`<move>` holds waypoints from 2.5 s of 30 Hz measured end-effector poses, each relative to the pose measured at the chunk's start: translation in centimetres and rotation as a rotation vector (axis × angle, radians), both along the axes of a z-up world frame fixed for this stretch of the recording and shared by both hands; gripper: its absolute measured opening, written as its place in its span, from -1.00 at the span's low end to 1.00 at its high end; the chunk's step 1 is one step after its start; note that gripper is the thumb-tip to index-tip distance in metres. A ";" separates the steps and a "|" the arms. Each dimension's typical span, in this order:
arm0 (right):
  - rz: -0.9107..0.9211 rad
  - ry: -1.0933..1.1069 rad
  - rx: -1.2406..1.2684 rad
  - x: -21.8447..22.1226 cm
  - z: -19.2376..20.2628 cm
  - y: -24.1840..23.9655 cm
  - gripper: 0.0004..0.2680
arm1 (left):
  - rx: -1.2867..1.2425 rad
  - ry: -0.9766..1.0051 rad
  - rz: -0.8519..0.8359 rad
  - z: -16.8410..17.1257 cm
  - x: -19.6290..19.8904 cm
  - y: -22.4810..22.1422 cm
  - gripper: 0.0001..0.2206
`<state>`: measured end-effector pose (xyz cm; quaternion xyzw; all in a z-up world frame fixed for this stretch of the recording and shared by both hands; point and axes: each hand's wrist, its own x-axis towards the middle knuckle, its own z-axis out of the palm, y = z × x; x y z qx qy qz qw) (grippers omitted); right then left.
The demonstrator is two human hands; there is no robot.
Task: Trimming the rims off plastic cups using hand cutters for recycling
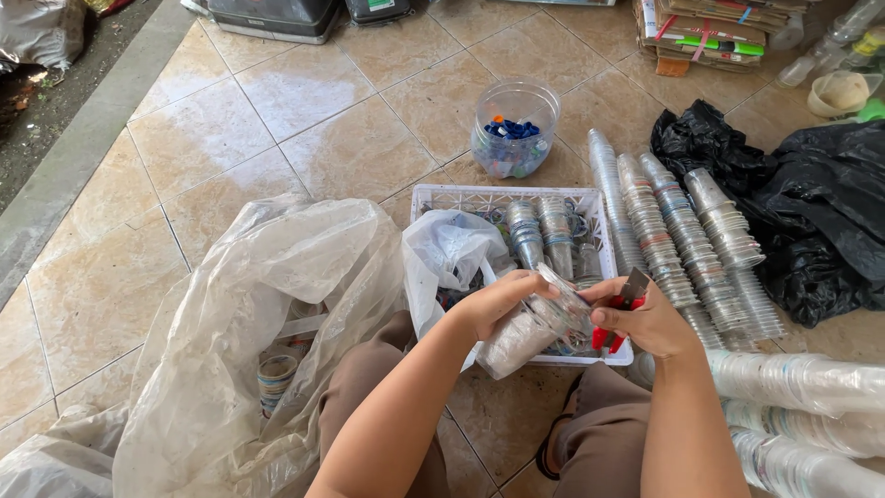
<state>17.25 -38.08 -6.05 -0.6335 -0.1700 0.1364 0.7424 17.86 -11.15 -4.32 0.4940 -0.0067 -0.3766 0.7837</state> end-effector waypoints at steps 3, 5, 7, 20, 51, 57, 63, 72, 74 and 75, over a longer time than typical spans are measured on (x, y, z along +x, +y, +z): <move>0.030 -0.018 0.037 -0.4 -0.3 0.0 -0.82 | -0.039 0.036 -0.045 -1.6 0.8 0.9 -0.52; 0.024 -0.031 0.040 -0.2 -0.8 0.0 -0.84 | -0.070 0.047 -0.047 -0.9 0.4 0.7 -0.53; 0.019 -0.043 0.041 -0.3 -0.1 0.7 -0.85 | -0.102 0.059 -0.048 -0.7 0.4 0.8 -0.53; -0.073 -0.143 0.060 0.1 2.5 4.4 -0.80 | -0.156 -0.061 -0.187 -1.0 0.0 2.5 -0.56; -0.239 -0.291 -0.055 -0.5 3.0 6.2 -0.82 | -0.264 0.231 -0.213 0.6 0.7 2.8 -0.42; -0.133 -0.321 0.023 -0.4 3.6 5.1 -0.79 | -0.273 0.245 -0.191 1.0 0.6 3.1 -0.41; -0.156 -0.301 -0.002 -1.1 4.4 5.7 -0.89 | -0.200 0.241 -0.175 1.7 0.3 3.0 -0.43; -0.307 -0.087 0.250 1.6 -0.9 6.4 -0.85 | -0.048 0.348 -0.059 -0.2 2.5 1.9 -0.34; -0.512 -0.115 0.146 3.0 -0.6 3.8 -0.85 | -0.026 0.120 -0.213 -0.5 1.6 1.8 -0.30; -0.711 -0.122 0.036 3.3 -0.6 2.4 -0.84 | -0.009 -0.092 -0.357 -0.8 0.8 1.7 -0.25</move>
